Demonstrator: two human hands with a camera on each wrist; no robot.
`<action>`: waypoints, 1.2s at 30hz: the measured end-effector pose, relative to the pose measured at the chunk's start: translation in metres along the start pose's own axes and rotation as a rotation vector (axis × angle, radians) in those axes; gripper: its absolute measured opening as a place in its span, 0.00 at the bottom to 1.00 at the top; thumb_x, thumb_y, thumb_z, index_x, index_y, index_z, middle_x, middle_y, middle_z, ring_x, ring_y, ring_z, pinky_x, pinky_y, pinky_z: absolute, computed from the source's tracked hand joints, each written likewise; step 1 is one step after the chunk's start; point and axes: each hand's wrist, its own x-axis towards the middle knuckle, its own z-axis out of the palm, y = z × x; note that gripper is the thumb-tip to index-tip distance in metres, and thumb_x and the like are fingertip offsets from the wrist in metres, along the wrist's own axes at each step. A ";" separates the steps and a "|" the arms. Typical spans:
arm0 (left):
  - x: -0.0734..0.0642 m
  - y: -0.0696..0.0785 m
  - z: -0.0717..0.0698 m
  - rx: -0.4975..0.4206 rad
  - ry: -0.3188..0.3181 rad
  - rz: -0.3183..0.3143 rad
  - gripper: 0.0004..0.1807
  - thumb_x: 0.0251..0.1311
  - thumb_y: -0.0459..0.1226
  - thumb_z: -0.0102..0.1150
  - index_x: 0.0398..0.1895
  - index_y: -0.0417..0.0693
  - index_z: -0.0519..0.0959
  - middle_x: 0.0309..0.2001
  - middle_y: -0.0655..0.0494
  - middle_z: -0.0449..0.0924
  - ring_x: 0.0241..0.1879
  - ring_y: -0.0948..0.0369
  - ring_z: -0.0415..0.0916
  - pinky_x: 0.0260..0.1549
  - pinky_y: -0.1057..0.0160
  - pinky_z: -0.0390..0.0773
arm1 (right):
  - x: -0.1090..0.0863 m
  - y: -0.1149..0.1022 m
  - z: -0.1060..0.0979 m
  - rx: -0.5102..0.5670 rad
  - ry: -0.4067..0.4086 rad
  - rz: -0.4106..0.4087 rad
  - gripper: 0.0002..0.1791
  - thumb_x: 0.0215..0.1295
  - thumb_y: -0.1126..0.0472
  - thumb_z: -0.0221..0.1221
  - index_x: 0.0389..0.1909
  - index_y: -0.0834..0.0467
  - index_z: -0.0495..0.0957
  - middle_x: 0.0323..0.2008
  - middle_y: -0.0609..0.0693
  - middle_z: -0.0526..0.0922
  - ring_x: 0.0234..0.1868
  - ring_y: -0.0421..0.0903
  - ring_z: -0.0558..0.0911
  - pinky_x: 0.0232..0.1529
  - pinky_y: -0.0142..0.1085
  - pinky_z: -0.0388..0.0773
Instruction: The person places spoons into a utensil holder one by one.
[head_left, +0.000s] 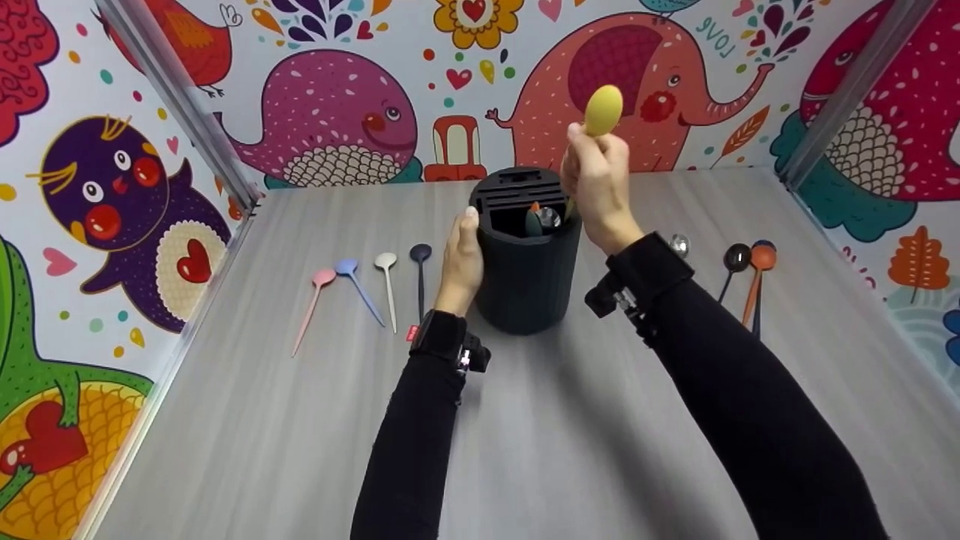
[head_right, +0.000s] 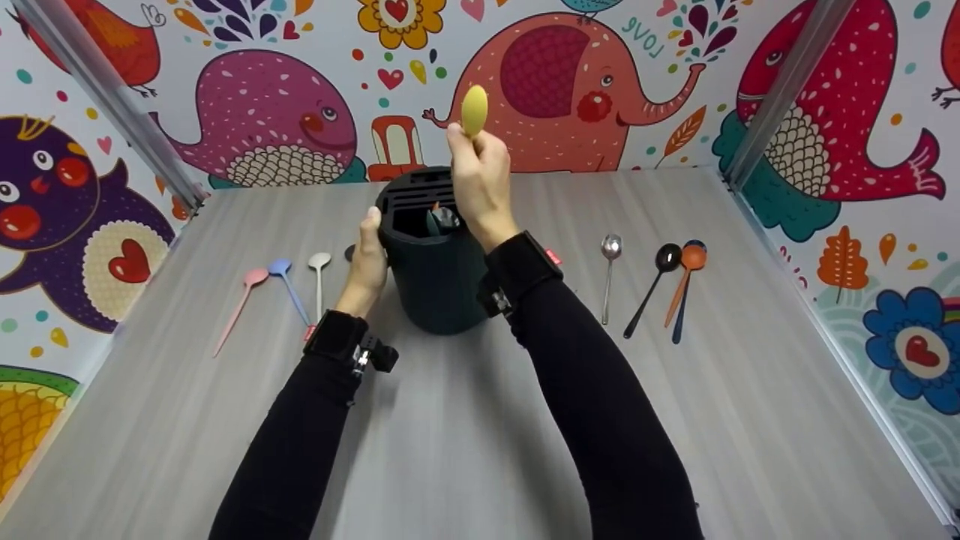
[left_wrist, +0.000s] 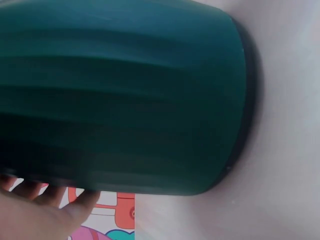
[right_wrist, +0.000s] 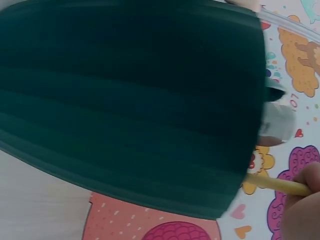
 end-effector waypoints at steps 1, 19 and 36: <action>0.000 0.000 0.000 -0.003 0.000 0.001 0.33 0.70 0.53 0.27 0.70 0.45 0.61 0.71 0.49 0.61 0.72 0.55 0.57 0.71 0.58 0.56 | -0.001 0.002 0.000 -0.005 -0.005 0.010 0.24 0.70 0.58 0.47 0.11 0.53 0.60 0.09 0.44 0.55 0.11 0.41 0.55 0.13 0.34 0.50; 0.000 -0.001 -0.001 0.009 -0.012 -0.003 0.33 0.70 0.53 0.26 0.71 0.46 0.59 0.71 0.49 0.61 0.72 0.55 0.56 0.71 0.58 0.56 | -0.005 0.019 -0.009 -0.187 -0.046 0.094 0.10 0.66 0.57 0.55 0.32 0.60 0.76 0.20 0.49 0.76 0.23 0.47 0.77 0.26 0.36 0.75; 0.001 -0.001 -0.001 -0.012 -0.014 0.003 0.35 0.70 0.54 0.26 0.72 0.43 0.57 0.72 0.48 0.59 0.73 0.55 0.54 0.72 0.59 0.54 | -0.005 0.021 -0.031 -0.354 0.041 0.033 0.07 0.63 0.60 0.58 0.40 0.58 0.79 0.36 0.50 0.81 0.38 0.42 0.79 0.42 0.30 0.74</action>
